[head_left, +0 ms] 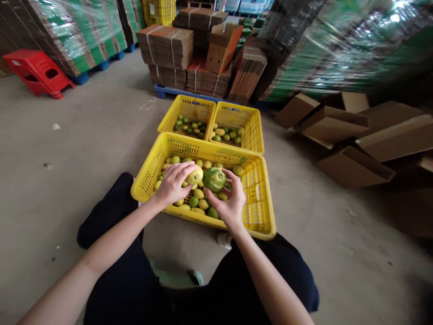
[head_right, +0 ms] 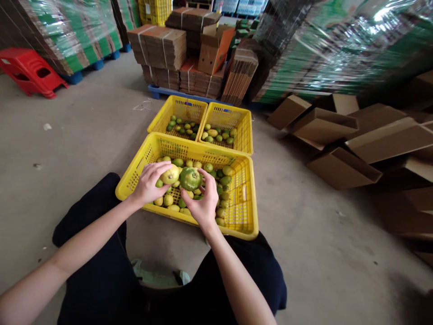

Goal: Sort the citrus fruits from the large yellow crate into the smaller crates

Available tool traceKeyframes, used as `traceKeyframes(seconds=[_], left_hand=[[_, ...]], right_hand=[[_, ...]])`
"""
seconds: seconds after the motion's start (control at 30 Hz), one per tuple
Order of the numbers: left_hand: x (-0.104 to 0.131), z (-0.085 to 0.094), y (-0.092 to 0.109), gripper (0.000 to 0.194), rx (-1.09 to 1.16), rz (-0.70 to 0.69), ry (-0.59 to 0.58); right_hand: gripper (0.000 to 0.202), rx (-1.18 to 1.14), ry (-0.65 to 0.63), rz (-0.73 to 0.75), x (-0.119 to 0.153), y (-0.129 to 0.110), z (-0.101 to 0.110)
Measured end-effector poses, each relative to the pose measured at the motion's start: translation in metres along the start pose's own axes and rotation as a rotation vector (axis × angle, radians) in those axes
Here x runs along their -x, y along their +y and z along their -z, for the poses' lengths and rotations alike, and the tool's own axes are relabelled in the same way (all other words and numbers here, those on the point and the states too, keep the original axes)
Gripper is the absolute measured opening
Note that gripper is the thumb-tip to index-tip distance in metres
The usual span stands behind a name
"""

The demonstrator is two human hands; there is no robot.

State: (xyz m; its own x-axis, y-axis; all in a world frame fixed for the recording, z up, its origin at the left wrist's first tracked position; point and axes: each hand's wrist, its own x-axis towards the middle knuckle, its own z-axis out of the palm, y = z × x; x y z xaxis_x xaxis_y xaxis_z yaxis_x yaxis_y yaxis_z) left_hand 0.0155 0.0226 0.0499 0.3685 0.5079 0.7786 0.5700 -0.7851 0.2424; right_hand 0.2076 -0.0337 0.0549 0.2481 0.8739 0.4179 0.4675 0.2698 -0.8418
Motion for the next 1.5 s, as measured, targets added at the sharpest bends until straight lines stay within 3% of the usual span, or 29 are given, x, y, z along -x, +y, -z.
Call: traceKeyframes(seconds=[0.33, 0.57, 0.8, 1.1, 1.3, 1.5], left_hand=[[0.0016, -0.0015, -0.0007, 0.062, -0.002, 0.003, -0.011], [0.0037, -0.0022, -0.0021, 0.061, 0.001, 0.01, -0.004], [0.0055, -0.0021, -0.0007, 0.062, 0.03, 0.0, -0.016], [0.0057, -0.0013, 0.0035, 0.062, 0.03, -0.1, -0.065], [0.0066, -0.0018, 0.0037, 0.066, 0.024, -0.137, -0.083], [0.0096, -0.0012, 0.0026, 0.068, 0.046, -0.123, -0.099]], right_hand=[[0.056, 0.012, -0.013, -0.024, -0.0019, 0.0001, 0.0014], [0.059, -0.229, -0.054, -0.225, -0.0023, 0.0053, -0.0035], [0.053, -0.342, -0.103, -0.297, 0.0004, 0.0049, -0.0047], [0.035, -0.685, -0.067, -0.616, -0.0038, -0.0014, -0.0048], [0.034, -0.666, -0.086, -0.603, -0.0074, 0.0009, -0.0017], [0.036, -0.604, -0.136, -0.465, -0.0085, 0.0057, 0.0013]])
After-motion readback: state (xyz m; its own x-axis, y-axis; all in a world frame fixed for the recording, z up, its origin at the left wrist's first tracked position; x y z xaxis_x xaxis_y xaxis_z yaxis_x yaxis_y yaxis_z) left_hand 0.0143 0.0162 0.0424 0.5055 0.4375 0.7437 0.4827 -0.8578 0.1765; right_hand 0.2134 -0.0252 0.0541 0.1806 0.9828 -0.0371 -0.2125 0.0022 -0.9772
